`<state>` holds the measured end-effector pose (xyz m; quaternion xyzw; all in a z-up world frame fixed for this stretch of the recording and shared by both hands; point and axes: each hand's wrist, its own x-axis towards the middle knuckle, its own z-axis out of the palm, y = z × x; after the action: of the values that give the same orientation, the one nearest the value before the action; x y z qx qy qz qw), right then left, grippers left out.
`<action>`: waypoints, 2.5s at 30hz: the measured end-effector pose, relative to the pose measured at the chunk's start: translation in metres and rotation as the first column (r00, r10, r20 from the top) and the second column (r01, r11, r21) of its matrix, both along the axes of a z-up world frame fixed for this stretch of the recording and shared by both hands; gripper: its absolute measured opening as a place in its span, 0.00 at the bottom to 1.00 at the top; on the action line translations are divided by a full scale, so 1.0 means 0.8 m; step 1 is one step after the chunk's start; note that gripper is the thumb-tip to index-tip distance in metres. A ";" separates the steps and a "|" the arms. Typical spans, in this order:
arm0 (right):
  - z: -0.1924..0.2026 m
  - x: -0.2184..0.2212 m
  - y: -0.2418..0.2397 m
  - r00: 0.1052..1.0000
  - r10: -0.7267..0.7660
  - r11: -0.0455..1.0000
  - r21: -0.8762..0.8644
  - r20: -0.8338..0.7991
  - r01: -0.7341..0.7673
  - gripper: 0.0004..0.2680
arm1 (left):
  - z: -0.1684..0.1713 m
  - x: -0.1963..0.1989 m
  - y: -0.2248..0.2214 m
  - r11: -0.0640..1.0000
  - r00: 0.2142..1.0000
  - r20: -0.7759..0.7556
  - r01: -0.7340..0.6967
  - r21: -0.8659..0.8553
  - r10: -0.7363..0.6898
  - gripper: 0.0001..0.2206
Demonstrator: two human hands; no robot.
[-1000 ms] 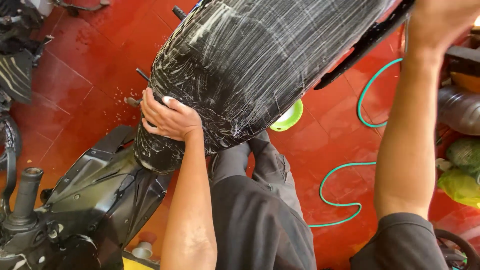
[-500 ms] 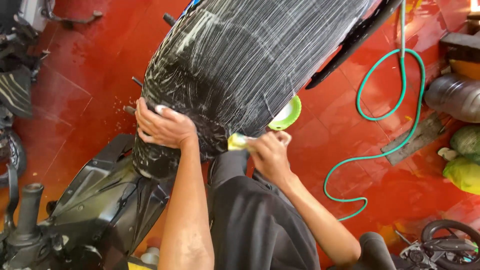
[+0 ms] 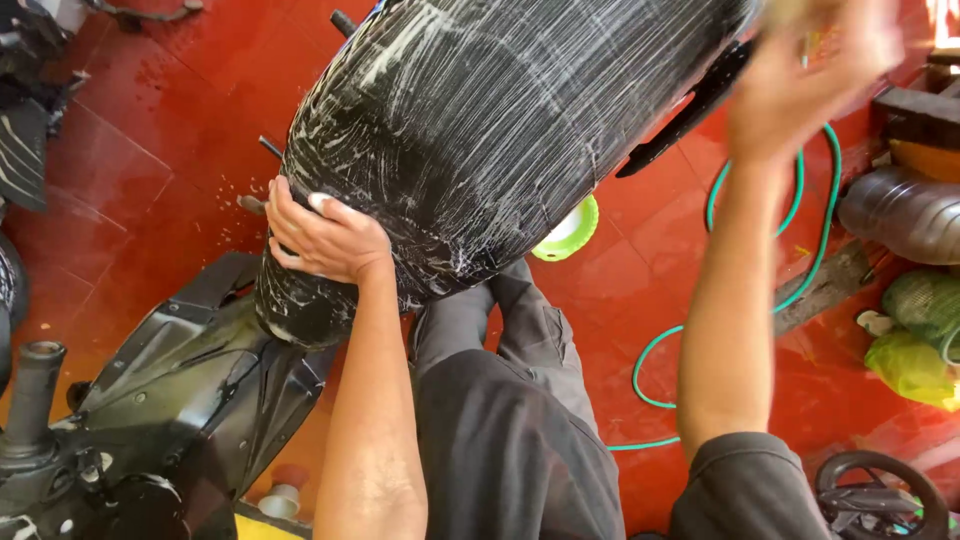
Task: The person scrubs the seat of a black motorcycle with a yellow sponge and soapy water. They repeatedly dip the sponge into a green basin to reload soap and continue scrubbing the seat surface.
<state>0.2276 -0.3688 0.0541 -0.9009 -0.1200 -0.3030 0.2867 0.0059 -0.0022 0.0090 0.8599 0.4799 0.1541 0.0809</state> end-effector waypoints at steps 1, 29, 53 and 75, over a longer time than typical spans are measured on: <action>0.036 -0.045 0.061 0.996 0.049 0.999 -0.016 -0.072 -0.050 0.04 | 0.004 0.001 -0.001 1.000 1.000 -0.021 0.002 0.008 -0.001 0.24; 0.040 0.012 0.069 0.970 0.160 0.972 -0.144 -0.185 -0.188 0.03 | 0.007 -0.001 0.000 0.998 1.000 -0.016 0.001 0.057 0.000 0.25; -0.070 -0.111 0.165 0.990 -0.028 0.960 -0.278 -0.141 -0.013 0.06 | -0.004 0.006 0.008 0.999 1.000 0.007 -0.005 0.033 0.005 0.22; -0.066 0.146 0.014 1.000 -0.014 0.994 -0.104 0.020 0.016 0.06 | 0.015 0.011 0.007 0.999 1.000 -0.020 -0.017 0.045 0.017 0.25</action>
<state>0.3446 -0.3575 0.0017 -0.9125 -0.1318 -0.3073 0.2357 0.0149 0.0033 0.0207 0.8588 0.4845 0.1569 0.0556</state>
